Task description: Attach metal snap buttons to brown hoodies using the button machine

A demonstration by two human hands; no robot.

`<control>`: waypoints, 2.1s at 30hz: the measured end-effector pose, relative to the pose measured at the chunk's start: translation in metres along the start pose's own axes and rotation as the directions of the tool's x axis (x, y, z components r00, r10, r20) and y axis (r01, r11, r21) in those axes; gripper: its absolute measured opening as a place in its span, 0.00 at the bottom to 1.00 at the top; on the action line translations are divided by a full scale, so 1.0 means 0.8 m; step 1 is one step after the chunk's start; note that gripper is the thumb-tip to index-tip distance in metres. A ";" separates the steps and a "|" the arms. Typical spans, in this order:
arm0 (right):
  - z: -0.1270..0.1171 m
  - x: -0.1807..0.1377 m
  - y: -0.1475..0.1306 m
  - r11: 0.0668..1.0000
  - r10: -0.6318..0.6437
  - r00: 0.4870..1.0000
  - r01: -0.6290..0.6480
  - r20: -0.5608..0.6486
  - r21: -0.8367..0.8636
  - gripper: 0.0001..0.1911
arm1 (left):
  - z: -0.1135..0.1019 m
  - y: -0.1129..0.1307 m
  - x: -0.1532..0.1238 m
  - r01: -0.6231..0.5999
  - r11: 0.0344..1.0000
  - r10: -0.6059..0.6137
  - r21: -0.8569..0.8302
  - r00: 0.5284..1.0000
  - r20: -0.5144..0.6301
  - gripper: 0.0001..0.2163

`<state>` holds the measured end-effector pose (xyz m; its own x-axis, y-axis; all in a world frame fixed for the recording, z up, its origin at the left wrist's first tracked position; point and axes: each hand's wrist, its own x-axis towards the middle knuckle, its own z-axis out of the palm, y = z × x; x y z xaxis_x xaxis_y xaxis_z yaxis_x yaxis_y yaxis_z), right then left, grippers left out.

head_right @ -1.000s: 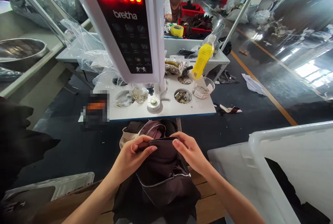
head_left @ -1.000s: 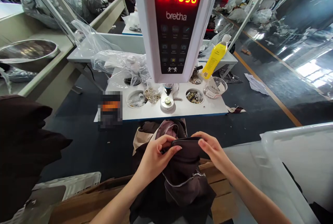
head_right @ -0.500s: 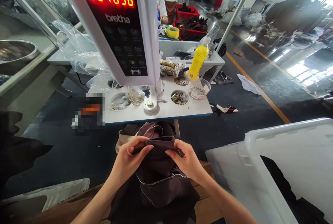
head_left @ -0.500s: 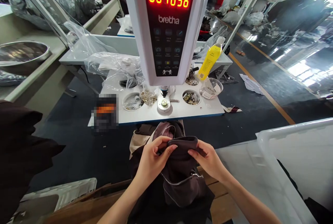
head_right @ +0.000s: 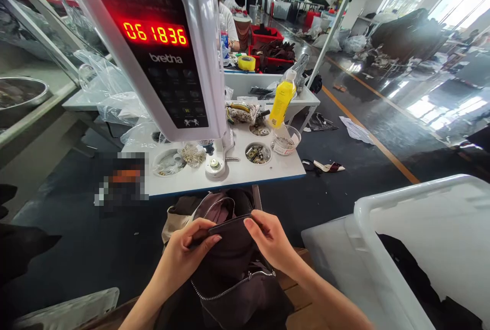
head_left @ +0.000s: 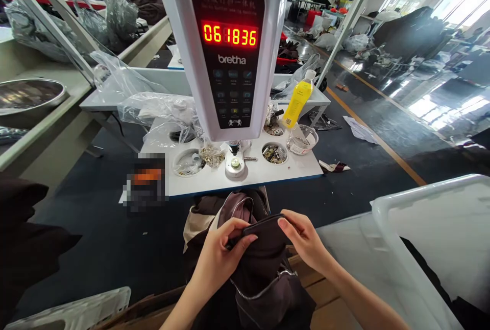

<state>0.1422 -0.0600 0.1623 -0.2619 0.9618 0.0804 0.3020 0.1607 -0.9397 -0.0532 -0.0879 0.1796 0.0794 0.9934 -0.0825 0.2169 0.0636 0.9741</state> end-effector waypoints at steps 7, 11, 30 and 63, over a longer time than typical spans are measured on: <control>-0.027 0.036 0.010 0.981 -0.144 0.988 0.151 0.062 -0.124 0.17 | -0.003 -0.016 -0.001 0.044 0.997 -0.045 -0.063 0.999 -0.018 0.09; -0.082 0.094 0.072 0.771 -0.309 0.939 0.155 -0.149 -0.617 0.20 | -0.009 -0.037 -0.001 0.116 0.975 -0.131 -0.192 0.989 -0.069 0.12; -0.061 0.062 0.034 0.636 -0.612 0.790 0.526 0.046 -0.564 0.13 | -0.010 -0.074 0.005 0.255 0.755 -0.364 -0.604 0.929 -0.063 0.14; -0.004 0.054 -0.014 0.591 -0.661 0.723 0.666 0.200 -0.455 0.14 | -0.013 -0.075 -0.003 0.236 0.748 -0.339 -0.620 0.939 -0.053 0.11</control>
<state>0.1304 -0.0194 0.1775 -0.5724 0.5450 0.6126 0.4212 0.8365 -0.3507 -0.0765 -0.0929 0.1233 -0.0504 0.9164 -0.3971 -0.4221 0.3408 0.8401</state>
